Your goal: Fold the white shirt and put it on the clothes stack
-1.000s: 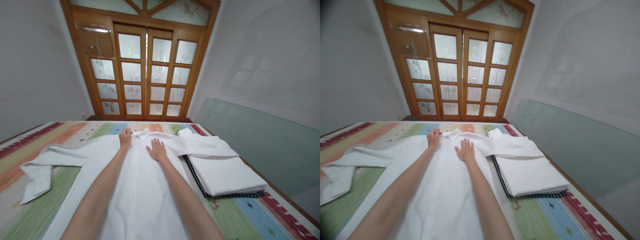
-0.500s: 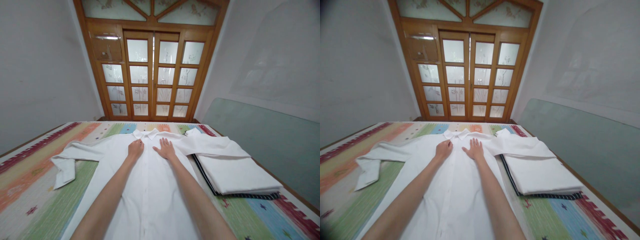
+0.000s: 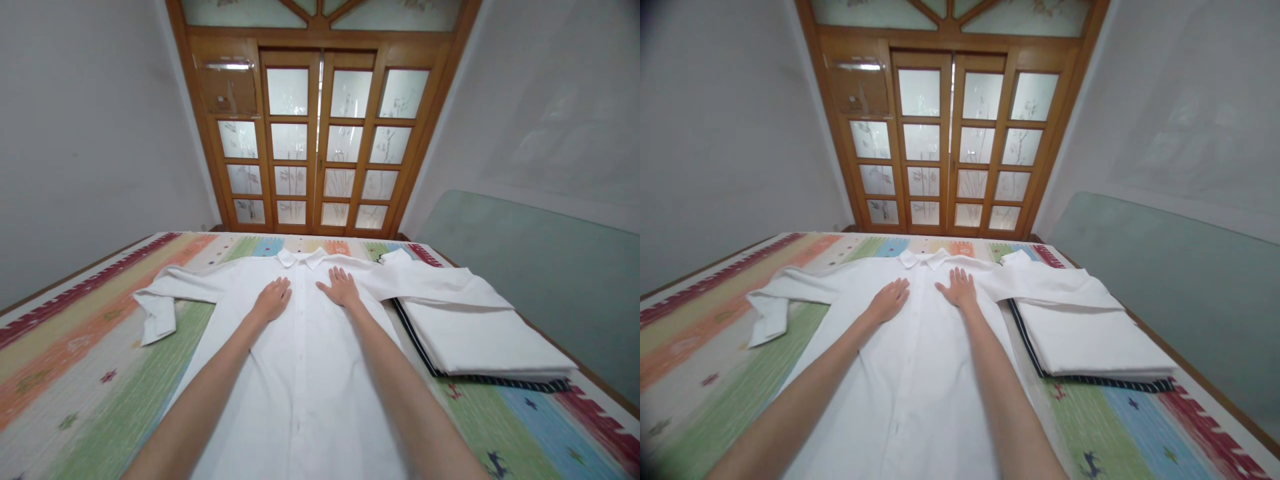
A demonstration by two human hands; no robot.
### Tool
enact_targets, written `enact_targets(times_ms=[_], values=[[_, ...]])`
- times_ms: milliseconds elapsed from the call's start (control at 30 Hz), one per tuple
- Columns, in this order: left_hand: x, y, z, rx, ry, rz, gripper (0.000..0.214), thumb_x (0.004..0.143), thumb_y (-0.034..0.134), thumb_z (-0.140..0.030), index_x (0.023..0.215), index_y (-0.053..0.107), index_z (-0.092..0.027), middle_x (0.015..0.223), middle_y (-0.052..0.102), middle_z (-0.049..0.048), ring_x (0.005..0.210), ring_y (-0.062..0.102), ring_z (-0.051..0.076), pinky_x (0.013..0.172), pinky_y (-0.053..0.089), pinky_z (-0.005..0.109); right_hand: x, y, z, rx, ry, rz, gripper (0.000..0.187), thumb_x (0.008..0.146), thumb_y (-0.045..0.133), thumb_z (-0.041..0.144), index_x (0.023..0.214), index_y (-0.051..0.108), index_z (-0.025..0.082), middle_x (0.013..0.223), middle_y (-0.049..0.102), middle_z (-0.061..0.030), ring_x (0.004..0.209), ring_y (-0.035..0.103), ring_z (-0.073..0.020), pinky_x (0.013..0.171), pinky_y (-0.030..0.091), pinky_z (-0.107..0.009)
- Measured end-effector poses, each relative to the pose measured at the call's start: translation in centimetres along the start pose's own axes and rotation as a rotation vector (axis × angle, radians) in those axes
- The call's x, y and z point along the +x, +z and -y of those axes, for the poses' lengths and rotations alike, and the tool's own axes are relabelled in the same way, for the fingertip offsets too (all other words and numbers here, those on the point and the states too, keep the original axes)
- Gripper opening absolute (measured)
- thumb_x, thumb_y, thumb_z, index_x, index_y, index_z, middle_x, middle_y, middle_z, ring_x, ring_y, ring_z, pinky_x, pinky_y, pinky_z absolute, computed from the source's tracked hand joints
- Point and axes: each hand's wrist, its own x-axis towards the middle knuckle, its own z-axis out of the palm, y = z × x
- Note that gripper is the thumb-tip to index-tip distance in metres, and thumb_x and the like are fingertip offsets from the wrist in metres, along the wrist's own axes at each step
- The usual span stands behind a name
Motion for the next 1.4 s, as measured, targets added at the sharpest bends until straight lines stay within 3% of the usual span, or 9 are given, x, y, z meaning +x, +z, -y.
enact_targets(times_ms=[133,233,433,600,733,933,1167,1300,1400], values=[[-3.5,-0.8,1.6,0.018,-0.042,0.048,0.052,0.097,0.032,-0.037,0.143,0.041,-0.014,0.154,0.033,0.0115,0.144,0.025,0.027,0.117,0.022,0.045,-0.2,0.0,0.0,-0.009,-0.001,0.008,0.083,0.094,0.018,0.066,0.154,0.015,0.009,0.161,0.004,-0.0099,0.147,0.002,-0.0248,0.116,0.002,-0.042],[-7.2,-1.1,2.4,0.053,-0.072,0.058,0.057,0.098,0.028,-0.041,0.147,0.036,-0.013,0.155,0.030,0.0118,0.146,0.020,0.027,0.118,0.018,0.049,-0.1,0.2,0.0,-0.012,-0.006,0.006,0.084,0.093,0.018,0.066,0.154,0.016,0.008,0.160,0.006,-0.0104,0.147,0.003,-0.0256,0.116,0.003,-0.043],[-14.5,-1.6,4.3,0.086,-0.081,0.019,0.060,0.097,0.027,-0.048,0.149,0.032,-0.020,0.156,0.026,0.0080,0.146,0.020,0.024,0.117,0.021,0.047,0.2,0.6,-0.2,-0.025,-0.007,-0.006,0.083,0.094,0.019,0.065,0.154,0.017,0.009,0.160,0.006,-0.0107,0.147,0.004,-0.0262,0.116,0.003,-0.043],[-18.3,-2.8,5.7,0.140,-0.049,0.029,0.057,0.093,0.038,-0.051,0.148,0.032,-0.038,0.154,0.032,-0.0013,0.145,0.025,0.025,0.117,0.022,0.050,0.2,0.5,-0.2,-0.021,-0.003,0.010,0.084,0.093,0.018,0.066,0.154,0.015,0.009,0.161,0.005,-0.0098,0.147,0.003,-0.0257,0.116,0.003,-0.042],[-19.7,-3.6,6.0,0.167,-0.050,0.035,0.058,0.091,0.040,-0.054,0.147,0.032,-0.040,0.153,0.031,-0.0029,0.144,0.027,0.028,0.115,0.025,0.054,0.0,0.5,-0.2,-0.009,-0.016,-0.015,0.083,0.094,0.020,0.065,0.154,0.017,0.008,0.160,0.008,-0.0109,0.147,0.005,-0.0267,0.116,0.003,-0.043],[-20.8,-4.3,6.8,0.213,-0.137,0.050,0.063,0.088,0.038,-0.053,0.141,0.049,-0.021,0.147,0.043,0.0097,0.137,0.041,0.028,0.113,0.033,0.047,0.0,0.5,-0.3,0.002,-0.015,-0.017,0.084,0.093,0.020,0.066,0.154,0.018,0.008,0.160,0.008,-0.0105,0.147,0.004,-0.0262,0.116,0.002,-0.043],[-22.1,-4.7,8.5,0.334,-0.226,0.022,0.047,0.084,0.036,-0.034,0.119,0.066,-0.025,0.128,0.064,0.0077,0.128,0.051,0.029,0.098,0.048,0.048,0.0,0.3,-0.2,0.015,-0.016,-0.014,0.083,0.094,0.020,0.065,0.154,0.017,0.008,0.160,0.007,-0.0102,0.147,0.004,-0.0264,0.117,0.002,-0.043],[-22.0,-5.8,7.9,0.318,-0.274,-0.028,0.043,0.080,0.036,-0.030,0.106,0.069,-0.020,0.117,0.070,0.0096,0.117,0.058,0.031,0.097,0.046,0.046,-0.1,0.1,-0.1,0.020,-0.011,-0.005,0.083,0.093,0.018,0.066,0.154,0.016,0.009,0.160,0.007,-0.0102,0.147,0.004,-0.0262,0.117,0.002,-0.044],[-21.7,-6.7,7.2,0.273,-0.329,-0.102,0.038,0.080,0.035,-0.038,0.085,0.067,-0.017,0.097,0.071,0.0133,0.099,0.062,0.031,0.093,0.046,0.043,-0.1,0.2,-0.2,0.021,-0.014,-0.014,0.083,0.094,0.018,0.065,0.154,0.018,0.008,0.160,0.008,-0.0108,0.147,0.004,-0.0266,0.117,0.003,-0.044]])
